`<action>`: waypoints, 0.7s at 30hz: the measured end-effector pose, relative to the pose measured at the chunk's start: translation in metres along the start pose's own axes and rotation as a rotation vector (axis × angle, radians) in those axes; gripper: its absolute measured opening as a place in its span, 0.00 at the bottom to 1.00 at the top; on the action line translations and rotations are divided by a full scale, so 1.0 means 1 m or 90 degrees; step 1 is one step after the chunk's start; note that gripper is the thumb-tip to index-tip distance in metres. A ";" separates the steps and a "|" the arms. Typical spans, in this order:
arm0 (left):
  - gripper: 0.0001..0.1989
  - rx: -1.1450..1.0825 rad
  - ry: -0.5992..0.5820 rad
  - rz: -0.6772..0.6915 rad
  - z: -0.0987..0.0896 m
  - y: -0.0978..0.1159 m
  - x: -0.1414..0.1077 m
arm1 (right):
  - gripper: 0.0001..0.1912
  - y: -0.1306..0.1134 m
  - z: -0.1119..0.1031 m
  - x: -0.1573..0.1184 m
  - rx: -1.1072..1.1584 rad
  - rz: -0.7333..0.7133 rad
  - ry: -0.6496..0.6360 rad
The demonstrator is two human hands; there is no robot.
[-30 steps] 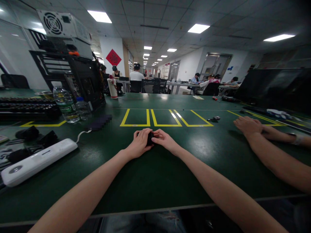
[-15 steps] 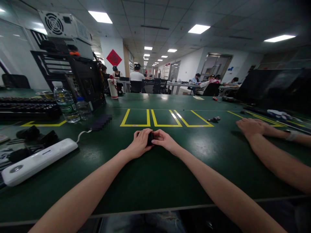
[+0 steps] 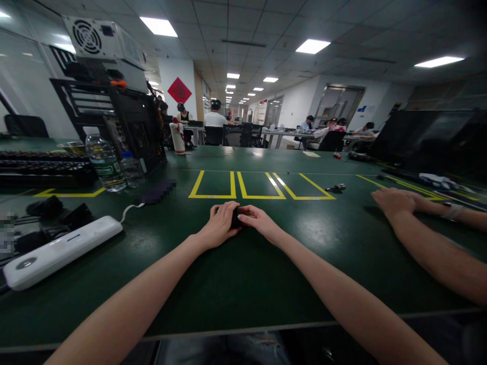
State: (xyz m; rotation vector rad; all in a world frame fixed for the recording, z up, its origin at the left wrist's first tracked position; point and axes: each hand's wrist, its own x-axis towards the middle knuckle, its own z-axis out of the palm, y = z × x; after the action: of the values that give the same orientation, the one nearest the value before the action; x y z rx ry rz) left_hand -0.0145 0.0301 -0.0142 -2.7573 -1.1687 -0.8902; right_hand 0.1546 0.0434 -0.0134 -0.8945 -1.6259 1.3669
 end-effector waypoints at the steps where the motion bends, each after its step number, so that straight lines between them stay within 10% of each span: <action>1: 0.29 -0.001 0.000 -0.001 0.000 0.000 0.000 | 0.17 -0.001 0.000 -0.001 0.003 -0.006 -0.007; 21: 0.29 0.008 -0.005 -0.002 -0.001 0.000 0.000 | 0.16 0.002 0.001 0.001 0.017 0.006 0.003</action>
State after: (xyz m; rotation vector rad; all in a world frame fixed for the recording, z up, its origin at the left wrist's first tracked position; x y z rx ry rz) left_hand -0.0153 0.0293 -0.0132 -2.7527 -1.1753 -0.8705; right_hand 0.1538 0.0441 -0.0156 -0.8905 -1.5980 1.3887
